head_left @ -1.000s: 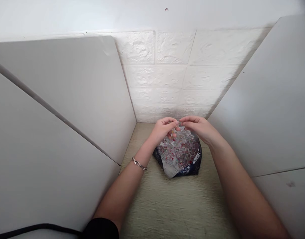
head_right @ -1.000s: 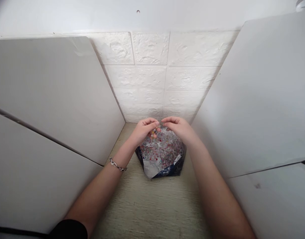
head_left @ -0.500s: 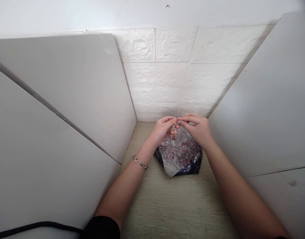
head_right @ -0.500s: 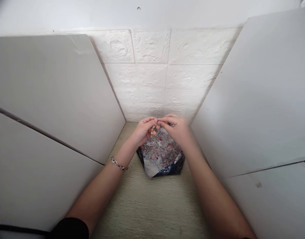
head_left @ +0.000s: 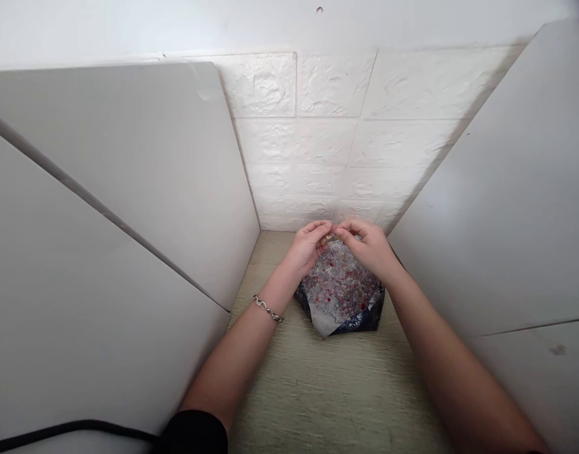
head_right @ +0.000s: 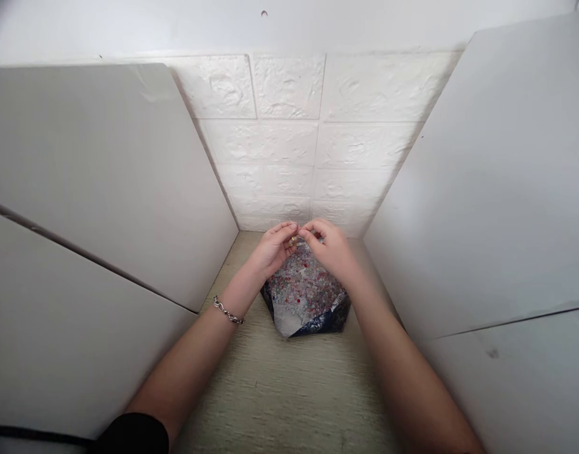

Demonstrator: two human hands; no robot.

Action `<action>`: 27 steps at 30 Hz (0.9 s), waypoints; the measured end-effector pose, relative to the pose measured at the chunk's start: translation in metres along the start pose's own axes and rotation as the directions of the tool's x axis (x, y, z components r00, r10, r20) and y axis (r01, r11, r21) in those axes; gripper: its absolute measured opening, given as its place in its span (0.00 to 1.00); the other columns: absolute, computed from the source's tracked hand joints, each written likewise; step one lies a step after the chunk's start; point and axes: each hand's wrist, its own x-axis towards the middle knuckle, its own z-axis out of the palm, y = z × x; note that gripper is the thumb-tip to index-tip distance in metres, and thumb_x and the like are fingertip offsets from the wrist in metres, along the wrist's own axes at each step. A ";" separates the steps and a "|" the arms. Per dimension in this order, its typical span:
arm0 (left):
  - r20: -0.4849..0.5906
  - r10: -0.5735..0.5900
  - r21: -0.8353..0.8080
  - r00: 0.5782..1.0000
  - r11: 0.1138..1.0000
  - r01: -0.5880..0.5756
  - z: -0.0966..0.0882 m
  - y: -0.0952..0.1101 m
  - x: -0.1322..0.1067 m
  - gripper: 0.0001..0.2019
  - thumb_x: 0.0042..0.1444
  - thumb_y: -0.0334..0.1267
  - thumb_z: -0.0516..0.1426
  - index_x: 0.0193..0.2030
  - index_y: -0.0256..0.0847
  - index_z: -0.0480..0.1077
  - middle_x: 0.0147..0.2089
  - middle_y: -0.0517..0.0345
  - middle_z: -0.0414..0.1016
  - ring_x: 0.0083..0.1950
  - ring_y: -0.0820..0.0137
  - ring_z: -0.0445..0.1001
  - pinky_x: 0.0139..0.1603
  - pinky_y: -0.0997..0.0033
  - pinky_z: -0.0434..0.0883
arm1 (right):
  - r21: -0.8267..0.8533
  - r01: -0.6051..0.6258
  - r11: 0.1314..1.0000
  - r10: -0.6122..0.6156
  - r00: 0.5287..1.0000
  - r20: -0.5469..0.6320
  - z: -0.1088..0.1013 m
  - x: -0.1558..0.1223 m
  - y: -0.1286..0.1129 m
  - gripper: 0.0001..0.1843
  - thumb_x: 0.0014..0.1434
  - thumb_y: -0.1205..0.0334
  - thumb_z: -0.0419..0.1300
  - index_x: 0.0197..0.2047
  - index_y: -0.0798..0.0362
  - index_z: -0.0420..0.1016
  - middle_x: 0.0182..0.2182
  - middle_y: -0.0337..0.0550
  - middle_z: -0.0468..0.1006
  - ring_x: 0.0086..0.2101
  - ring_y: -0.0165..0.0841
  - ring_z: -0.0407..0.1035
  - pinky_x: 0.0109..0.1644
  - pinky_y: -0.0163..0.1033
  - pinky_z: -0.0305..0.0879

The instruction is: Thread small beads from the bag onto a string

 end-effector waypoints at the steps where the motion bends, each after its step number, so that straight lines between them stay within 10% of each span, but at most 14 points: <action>1: -0.004 0.015 0.022 1.000 1.000 -0.015 -0.001 0.000 0.001 0.10 0.40 0.36 0.62 0.30 0.37 0.69 0.28 0.63 0.68 0.27 0.82 0.63 0.27 0.81 0.59 | -0.010 -0.006 1.000 0.006 1.000 -0.008 -0.001 0.000 0.000 0.09 0.55 0.58 0.52 0.28 0.52 0.70 0.28 0.40 0.72 0.32 0.32 0.64 0.37 0.37 0.58; 27: 0.218 0.252 0.596 0.943 0.730 -0.334 -0.009 0.006 0.005 0.10 0.46 0.42 0.57 0.30 0.37 0.73 0.31 0.59 0.72 0.33 0.76 0.66 0.38 0.76 0.62 | -0.478 0.067 0.876 -0.028 0.996 0.088 -0.011 0.001 -0.001 0.12 0.57 0.58 0.51 0.29 0.51 0.73 0.31 0.44 0.75 0.32 0.36 0.66 0.36 0.40 0.55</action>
